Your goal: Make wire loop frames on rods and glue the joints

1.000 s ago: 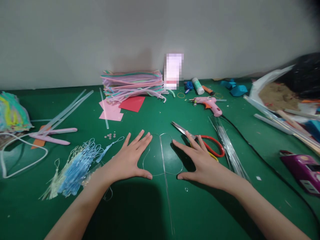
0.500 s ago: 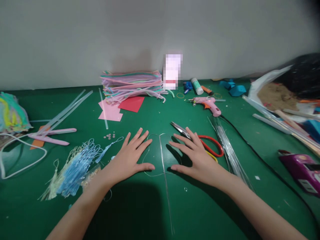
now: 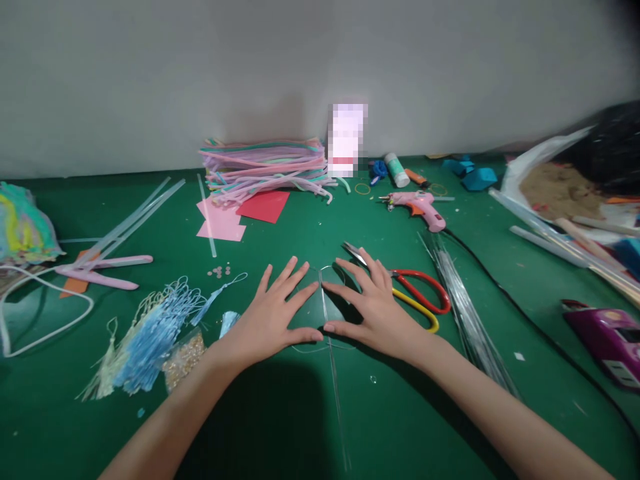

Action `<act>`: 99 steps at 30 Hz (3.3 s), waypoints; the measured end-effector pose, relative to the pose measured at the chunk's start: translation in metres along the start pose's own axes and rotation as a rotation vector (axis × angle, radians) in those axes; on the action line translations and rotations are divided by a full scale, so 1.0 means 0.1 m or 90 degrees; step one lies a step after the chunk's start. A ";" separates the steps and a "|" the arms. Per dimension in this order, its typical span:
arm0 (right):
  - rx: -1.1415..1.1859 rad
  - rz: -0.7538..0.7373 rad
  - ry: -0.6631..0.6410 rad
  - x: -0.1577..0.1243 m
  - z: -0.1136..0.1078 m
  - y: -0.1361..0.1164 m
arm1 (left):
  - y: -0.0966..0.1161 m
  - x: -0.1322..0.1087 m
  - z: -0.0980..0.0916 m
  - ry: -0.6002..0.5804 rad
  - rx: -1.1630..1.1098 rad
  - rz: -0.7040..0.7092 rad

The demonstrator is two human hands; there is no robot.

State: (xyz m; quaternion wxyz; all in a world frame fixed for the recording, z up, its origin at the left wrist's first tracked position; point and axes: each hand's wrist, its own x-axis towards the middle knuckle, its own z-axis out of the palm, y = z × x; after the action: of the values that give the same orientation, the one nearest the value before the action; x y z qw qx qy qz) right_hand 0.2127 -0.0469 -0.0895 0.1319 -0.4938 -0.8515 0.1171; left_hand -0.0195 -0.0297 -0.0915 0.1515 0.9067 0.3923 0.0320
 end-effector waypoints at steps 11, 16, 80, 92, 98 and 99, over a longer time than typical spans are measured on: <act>-0.030 -0.011 0.003 0.00 0.01 -0.02 | 0.02 0.03 -0.03 0.003 0.011 -0.005; -0.049 -0.017 0.013 -0.01 0.03 -0.02 | 0.02 0.04 -0.02 0.005 0.010 0.002; -0.185 -0.481 -0.008 1.05 -0.28 0.36 | 0.02 0.08 0.11 -0.016 0.066 -0.001; -0.300 -0.709 -0.139 1.25 -0.42 0.22 | 0.00 0.06 0.13 0.003 0.027 0.005; -0.290 -0.780 -0.177 1.32 -0.43 0.12 | -0.01 0.05 0.14 0.011 0.020 0.004; -0.289 -0.790 -0.186 1.33 -0.43 0.10 | -0.01 0.05 0.14 0.007 0.019 0.001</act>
State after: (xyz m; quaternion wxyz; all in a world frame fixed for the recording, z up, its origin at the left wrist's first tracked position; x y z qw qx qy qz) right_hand 0.1721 0.0764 -0.0378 -0.0487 0.0918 -0.9899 -0.0966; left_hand -0.0137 -0.0287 -0.1050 0.1357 0.9091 0.3927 0.0310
